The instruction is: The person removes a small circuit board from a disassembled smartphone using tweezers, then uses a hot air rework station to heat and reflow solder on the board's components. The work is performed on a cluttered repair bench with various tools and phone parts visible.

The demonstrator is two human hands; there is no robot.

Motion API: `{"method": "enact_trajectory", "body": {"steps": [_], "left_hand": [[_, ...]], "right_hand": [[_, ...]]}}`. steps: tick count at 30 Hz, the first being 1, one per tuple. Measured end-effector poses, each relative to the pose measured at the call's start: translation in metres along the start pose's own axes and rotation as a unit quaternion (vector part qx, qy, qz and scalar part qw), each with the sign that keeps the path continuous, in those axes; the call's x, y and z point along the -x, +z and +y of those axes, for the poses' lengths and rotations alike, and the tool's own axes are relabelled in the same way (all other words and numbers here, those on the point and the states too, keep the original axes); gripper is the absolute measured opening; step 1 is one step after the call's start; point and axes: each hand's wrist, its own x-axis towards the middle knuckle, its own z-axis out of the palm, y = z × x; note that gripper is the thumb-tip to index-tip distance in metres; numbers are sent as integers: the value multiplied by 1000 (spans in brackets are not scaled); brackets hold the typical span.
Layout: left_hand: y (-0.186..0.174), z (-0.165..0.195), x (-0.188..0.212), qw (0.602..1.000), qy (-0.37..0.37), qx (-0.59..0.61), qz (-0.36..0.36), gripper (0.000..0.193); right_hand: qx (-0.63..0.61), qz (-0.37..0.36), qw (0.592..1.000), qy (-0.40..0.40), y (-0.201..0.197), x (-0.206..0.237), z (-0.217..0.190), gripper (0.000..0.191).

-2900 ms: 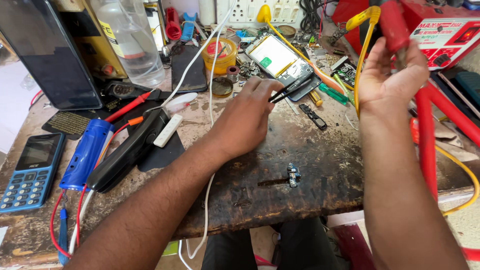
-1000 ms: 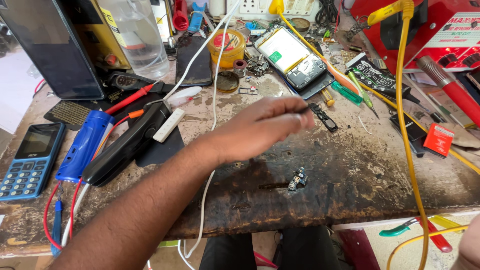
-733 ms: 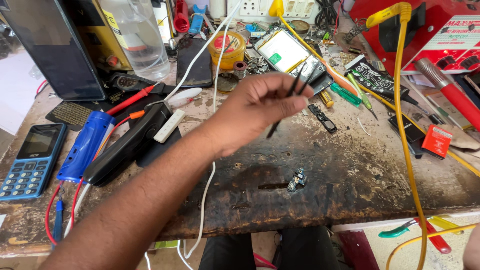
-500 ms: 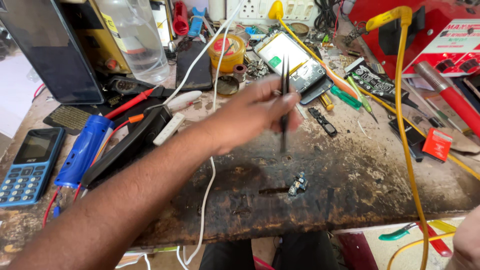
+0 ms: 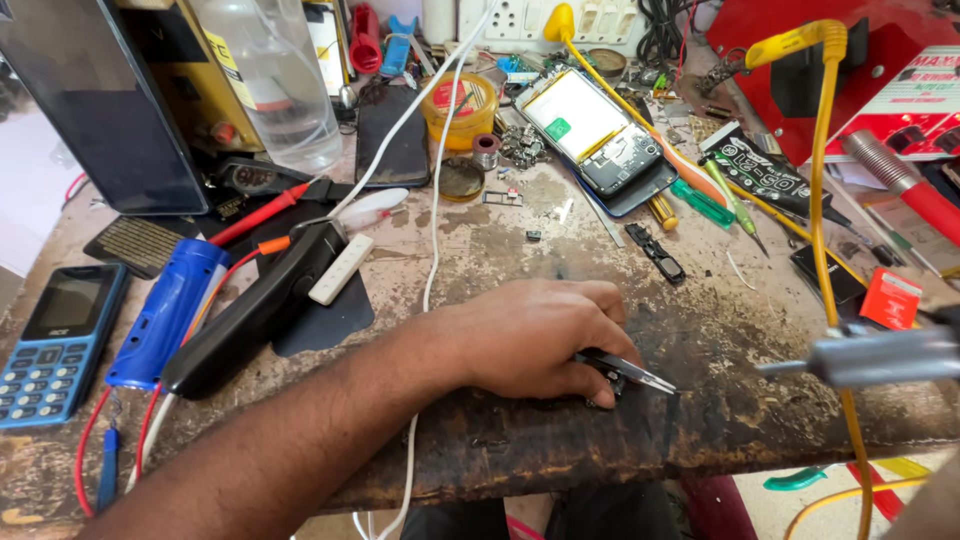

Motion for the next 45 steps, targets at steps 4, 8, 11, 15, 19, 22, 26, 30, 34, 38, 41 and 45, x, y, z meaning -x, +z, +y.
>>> {"method": "enact_trajectory", "body": {"steps": [4, 8, 11, 15, 19, 22, 26, 30, 34, 38, 41, 45], "left_hand": [[2, -2, 1, 1000, -21, -13, 16, 44], [-3, -6, 6, 999, -45, 5, 20, 52], [-7, -8, 12, 998, 13, 10, 53, 55], [-11, -10, 14, 999, -22, -10, 32, 45], [-13, -6, 15, 995, -94, 33, 0, 41], [-15, -5, 17, 997, -64, 35, 5, 40], [-14, -5, 18, 995, -85, 44, -2, 43], [-14, -3, 16, 995, -82, 58, 3, 43], [-14, -2, 13, 993, -98, 70, -9, 44], [-14, 1, 13, 993, -105, 53, -16, 42], [-13, 5, 12, 993, -104, 50, -20, 45], [-14, 9, 14, 991, -118, 62, -23, 48]], "right_hand": [[-7, -16, 1000, -11, 3, -12, 1, 48], [-16, -33, 999, -14, 7, -22, 4, 50], [-53, -30, 998, -7, 13, -30, 6, 43], [-82, -38, 996, -12, 37, -45, -12, 49], [-79, -74, 993, -43, 83, -70, -58, 63], [-79, -124, 986, -83, 117, -98, -96, 74], [-88, -115, 988, -52, 155, -112, -127, 79], [-47, -84, 994, -57, 167, -110, -142, 84], [-93, -92, 990, -62, 168, -111, -146, 77], [-124, -87, 984, -97, 167, -105, -143, 70], [-123, -70, 985, -99, 165, -93, -143, 67], [-102, -50, 989, -100, 160, -82, -146, 68]]}}
